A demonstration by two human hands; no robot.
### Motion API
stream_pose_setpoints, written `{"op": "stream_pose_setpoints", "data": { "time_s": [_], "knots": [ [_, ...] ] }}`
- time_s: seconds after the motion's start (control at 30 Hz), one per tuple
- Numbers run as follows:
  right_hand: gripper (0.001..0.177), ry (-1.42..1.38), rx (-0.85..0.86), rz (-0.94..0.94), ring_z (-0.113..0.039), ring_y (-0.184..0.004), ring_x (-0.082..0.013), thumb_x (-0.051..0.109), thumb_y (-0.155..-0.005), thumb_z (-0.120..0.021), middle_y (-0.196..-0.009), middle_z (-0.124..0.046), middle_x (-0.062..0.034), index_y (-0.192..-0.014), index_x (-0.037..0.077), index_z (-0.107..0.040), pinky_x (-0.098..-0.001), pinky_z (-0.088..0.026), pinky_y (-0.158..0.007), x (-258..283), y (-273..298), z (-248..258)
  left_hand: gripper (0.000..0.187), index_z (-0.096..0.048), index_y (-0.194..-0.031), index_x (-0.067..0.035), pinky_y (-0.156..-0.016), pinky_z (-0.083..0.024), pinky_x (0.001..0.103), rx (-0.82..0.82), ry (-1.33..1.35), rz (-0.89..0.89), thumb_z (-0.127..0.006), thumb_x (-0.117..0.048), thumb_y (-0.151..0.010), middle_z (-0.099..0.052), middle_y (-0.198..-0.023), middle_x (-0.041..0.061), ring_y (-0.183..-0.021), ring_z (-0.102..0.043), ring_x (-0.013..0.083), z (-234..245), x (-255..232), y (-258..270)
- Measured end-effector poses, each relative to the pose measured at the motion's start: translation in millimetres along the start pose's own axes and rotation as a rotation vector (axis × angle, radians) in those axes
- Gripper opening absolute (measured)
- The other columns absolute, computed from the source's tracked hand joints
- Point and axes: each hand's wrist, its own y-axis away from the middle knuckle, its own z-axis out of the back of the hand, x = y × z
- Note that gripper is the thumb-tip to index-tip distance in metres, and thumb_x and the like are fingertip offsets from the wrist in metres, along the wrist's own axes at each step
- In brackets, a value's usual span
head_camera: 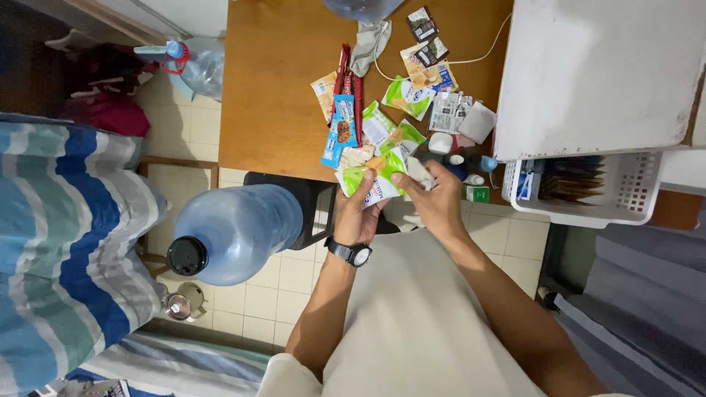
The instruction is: Organizing small tea or coffee packets from a pile on a table into a plastic tray.
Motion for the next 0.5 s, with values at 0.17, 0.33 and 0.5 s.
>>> {"op": "stream_pose_setpoints", "data": {
  "time_s": [0.17, 0.33, 0.5],
  "knots": [
    [0.031, 0.033, -0.048, 0.315, -0.062, -0.096, -0.0303, 0.023, -0.101, -0.072, -0.099, -0.064, -0.0204, -0.118, 0.0, -0.06, -0.0427, -0.047, -0.084, 16, 11, -8, 0.037, -0.062, -0.118, 0.003, -0.078, -0.066, 0.047, -0.059, -0.172, -0.044, -0.078, -0.014, -0.089, -0.071, -0.102, 0.017, -0.089, -0.074, 0.0288, -7, 2, 6],
    [0.033, 0.329, 0.279, 0.786, -0.043, -0.144, -0.0417, 0.002, -0.1, -0.057, -0.144, -0.058, -0.0201, -0.132, -0.002, -0.062, -0.0556, -0.024, -0.121, 20, 1, -24, 0.03, -0.062, -0.123, 0.002, -0.078, -0.065, 0.053, 0.013, -0.117, -0.101, -0.069, -0.003, -0.094, -0.071, -0.106, 0.021, -0.09, -0.074, 0.0356, 16, 15, -5],
    [0.028, 0.099, 0.188, 0.23, -0.059, -0.114, -0.0569, 0.001, -0.098, -0.053, -0.109, -0.065, -0.036, -0.123, -0.01, -0.061, -0.0631, -0.044, -0.101, 42, -6, -15, 0.035, -0.059, -0.125, 0.004, -0.076, -0.067, 0.046, 0.012, -0.175, -0.037, -0.069, -0.008, -0.094, -0.071, -0.106, 0.019, -0.09, -0.074, 0.0303, 5, -16, 9]
  ]
}}
